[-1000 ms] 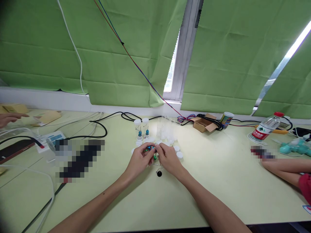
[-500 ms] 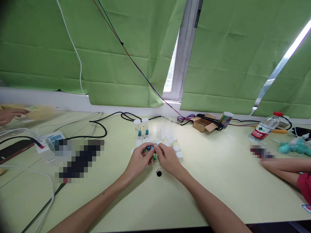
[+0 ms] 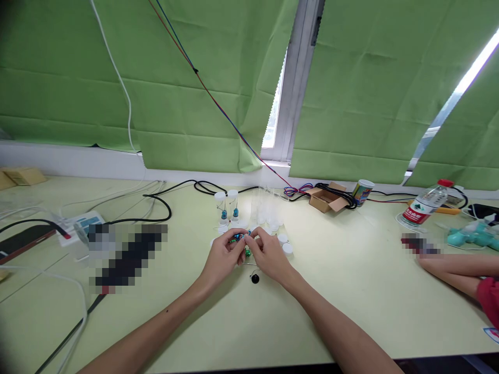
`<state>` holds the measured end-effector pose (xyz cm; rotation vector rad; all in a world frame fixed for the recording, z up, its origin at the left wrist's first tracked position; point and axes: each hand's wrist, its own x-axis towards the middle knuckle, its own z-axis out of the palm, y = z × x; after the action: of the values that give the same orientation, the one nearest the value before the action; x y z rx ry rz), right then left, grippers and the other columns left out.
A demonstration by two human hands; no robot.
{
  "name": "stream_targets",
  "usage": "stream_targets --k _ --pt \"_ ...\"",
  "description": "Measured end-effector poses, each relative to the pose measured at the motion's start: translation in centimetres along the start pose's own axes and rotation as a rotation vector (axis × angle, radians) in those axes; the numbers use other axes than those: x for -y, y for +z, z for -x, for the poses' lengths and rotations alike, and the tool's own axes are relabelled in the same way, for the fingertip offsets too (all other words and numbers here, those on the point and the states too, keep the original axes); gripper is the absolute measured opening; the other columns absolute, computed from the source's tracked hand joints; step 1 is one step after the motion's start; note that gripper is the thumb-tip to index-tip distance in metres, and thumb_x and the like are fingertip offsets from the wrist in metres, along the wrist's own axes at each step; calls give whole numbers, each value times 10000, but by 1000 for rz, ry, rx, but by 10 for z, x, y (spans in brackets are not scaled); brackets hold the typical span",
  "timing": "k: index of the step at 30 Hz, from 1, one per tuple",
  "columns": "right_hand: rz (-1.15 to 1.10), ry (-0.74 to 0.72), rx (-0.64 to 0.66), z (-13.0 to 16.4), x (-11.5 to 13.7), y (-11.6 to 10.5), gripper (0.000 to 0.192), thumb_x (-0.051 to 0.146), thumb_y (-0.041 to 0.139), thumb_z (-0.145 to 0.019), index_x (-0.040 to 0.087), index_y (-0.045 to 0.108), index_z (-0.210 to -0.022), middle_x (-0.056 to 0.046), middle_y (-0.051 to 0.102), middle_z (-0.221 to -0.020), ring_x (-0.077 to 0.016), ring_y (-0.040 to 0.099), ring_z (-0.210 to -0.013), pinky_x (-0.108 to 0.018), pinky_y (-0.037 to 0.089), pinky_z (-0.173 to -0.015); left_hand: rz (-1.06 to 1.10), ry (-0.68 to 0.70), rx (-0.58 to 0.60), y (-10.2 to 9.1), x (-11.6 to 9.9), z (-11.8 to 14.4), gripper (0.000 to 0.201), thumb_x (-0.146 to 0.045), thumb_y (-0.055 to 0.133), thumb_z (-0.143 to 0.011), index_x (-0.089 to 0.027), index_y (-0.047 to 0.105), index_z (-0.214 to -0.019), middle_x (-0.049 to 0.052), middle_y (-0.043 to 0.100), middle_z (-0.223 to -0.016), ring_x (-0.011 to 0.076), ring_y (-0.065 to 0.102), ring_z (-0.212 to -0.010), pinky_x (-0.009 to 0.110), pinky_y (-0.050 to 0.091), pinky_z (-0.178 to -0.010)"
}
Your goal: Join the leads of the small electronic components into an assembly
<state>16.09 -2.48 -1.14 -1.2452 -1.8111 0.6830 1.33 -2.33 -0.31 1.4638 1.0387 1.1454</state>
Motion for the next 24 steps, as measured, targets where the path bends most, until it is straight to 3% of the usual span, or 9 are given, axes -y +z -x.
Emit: stream_targets --k 8,14,24 --pt "61 -30 -26 -2 -1 0 401 424 368 -995 215 417 -656 47 482 -476 -122 450 -468 -258 344 -532 -17 -12 43 0 -2 1 265 -442 558 -866 -195 595 -956 -41 513 -541 107 457 -486 220 363 -488" --pt "55 -26 -32 -3 -1 0 441 427 338 -1005 215 395 -622 41 469 -472 -122 437 -464 -262 339 -528 -12 -14 55 0 -2 1 280 -433 562 -862 -187 593 -992 -34 527 -552 111 464 -490 229 378 -500" --pt "-14 4 2 1 1 0 289 465 430 -975 222 507 -840 78 456 -467 -116 403 -442 -233 315 -482 32 -18 0 -1 -1 -2 271 -430 598 -835 -193 596 -967 -40 506 -547 116 475 -493 225 370 -479"
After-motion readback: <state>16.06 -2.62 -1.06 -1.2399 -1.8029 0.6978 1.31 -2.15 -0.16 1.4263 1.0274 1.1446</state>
